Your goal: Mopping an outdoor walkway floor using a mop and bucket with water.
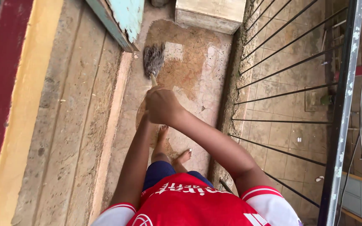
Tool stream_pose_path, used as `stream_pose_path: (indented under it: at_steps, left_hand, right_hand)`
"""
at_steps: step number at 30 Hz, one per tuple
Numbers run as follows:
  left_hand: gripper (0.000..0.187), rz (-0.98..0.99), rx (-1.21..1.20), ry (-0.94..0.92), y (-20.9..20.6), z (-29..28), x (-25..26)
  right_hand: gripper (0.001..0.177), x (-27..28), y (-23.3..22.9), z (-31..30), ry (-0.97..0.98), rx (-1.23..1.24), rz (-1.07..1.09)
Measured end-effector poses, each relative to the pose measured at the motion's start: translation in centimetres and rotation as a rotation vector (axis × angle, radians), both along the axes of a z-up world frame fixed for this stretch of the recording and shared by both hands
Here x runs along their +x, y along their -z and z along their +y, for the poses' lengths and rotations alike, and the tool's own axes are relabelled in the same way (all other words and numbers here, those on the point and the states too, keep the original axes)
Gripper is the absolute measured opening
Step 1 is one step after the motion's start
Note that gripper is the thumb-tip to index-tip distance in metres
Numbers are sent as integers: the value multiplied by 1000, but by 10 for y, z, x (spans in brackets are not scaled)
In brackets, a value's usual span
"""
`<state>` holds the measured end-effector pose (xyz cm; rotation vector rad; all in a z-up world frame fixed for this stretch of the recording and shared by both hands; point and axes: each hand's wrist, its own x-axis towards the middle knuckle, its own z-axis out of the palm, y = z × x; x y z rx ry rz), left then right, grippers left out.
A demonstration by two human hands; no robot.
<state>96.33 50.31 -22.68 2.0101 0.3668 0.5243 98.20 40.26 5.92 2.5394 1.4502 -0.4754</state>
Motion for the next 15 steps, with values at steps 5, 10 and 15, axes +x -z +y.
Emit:
stream_pose_path:
  at_steps: [5, 10, 15]
  left_hand:
    - [21, 10, -56, -104, 9, -10, -69]
    - [29, 41, -126, -198, 17, -26, -144]
    - [39, 42, -200, -227, 92, -13, -149]
  right_hand:
    - [36, -41, 30, 27, -461, 1109, 120]
    - [29, -79, 163, 35, -427, 897, 856]
    - [26, -106, 168, -4, -500, 688, 860]
